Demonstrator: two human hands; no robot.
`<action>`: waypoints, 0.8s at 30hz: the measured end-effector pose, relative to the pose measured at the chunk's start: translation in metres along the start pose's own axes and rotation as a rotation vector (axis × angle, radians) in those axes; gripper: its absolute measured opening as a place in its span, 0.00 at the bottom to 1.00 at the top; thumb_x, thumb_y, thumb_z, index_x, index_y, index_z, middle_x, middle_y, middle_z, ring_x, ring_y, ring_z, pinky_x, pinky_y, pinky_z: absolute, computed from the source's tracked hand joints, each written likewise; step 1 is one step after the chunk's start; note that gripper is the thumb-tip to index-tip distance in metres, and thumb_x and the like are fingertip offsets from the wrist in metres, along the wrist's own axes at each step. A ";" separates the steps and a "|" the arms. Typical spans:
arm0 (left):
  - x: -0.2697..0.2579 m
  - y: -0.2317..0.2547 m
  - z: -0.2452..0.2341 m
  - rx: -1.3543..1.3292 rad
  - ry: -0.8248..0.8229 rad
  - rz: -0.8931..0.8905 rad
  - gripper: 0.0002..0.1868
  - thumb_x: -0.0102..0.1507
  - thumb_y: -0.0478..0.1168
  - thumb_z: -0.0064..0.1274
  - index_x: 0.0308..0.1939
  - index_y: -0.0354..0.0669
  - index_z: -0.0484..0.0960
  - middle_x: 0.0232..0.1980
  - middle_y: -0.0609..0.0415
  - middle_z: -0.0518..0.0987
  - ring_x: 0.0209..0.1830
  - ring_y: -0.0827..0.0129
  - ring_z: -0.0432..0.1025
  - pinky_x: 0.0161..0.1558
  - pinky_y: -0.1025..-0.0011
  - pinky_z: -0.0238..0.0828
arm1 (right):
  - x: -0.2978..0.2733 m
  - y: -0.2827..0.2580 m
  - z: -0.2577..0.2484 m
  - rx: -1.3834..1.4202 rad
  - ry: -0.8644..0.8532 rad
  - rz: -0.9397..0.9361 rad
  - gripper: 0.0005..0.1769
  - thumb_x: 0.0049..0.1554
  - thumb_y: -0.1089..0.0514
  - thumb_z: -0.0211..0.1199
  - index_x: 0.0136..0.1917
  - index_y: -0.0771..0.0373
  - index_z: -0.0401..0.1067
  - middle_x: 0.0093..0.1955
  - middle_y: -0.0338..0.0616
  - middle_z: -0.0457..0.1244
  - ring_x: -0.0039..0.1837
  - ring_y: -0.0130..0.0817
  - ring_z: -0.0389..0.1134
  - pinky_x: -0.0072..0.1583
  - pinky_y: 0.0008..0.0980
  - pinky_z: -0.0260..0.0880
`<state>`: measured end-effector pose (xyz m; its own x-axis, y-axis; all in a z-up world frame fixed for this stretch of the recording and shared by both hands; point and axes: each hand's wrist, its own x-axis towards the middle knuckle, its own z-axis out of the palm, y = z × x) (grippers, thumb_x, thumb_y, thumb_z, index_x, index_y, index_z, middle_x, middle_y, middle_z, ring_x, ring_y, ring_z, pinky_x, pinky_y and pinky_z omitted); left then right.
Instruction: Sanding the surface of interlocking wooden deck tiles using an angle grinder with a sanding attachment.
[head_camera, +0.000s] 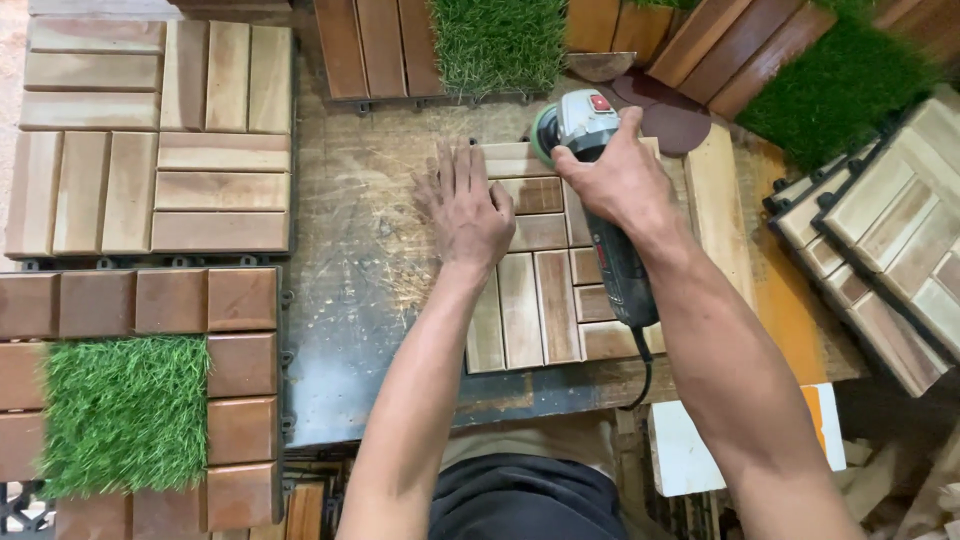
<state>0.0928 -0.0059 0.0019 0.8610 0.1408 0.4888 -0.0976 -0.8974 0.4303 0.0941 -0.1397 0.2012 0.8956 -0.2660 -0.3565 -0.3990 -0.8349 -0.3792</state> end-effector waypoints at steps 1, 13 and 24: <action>0.001 0.002 -0.003 0.000 0.001 -0.001 0.33 0.57 0.44 0.49 0.68 0.41 0.73 0.74 0.46 0.68 0.79 0.52 0.55 0.73 0.32 0.41 | 0.003 0.006 -0.004 -0.001 0.000 -0.001 0.50 0.57 0.32 0.60 0.77 0.62 0.44 0.63 0.72 0.62 0.68 0.67 0.64 0.68 0.59 0.62; 0.005 0.005 -0.012 0.037 -0.333 -0.016 0.34 0.66 0.56 0.42 0.74 0.49 0.68 0.80 0.55 0.61 0.82 0.54 0.45 0.75 0.34 0.41 | -0.002 0.070 -0.040 0.048 0.119 0.169 0.56 0.57 0.32 0.62 0.80 0.66 0.40 0.71 0.77 0.56 0.73 0.68 0.58 0.71 0.60 0.56; 0.003 0.002 -0.007 0.031 -0.289 0.002 0.34 0.65 0.56 0.46 0.73 0.48 0.69 0.80 0.53 0.61 0.82 0.53 0.45 0.75 0.38 0.43 | -0.051 0.084 -0.022 0.012 -0.014 0.107 0.49 0.54 0.30 0.61 0.75 0.57 0.45 0.60 0.79 0.62 0.67 0.71 0.63 0.67 0.61 0.61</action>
<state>0.0915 -0.0042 0.0092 0.9677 0.0178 0.2516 -0.0882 -0.9108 0.4034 0.0188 -0.2071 0.2063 0.8452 -0.3463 -0.4070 -0.4941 -0.7966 -0.3484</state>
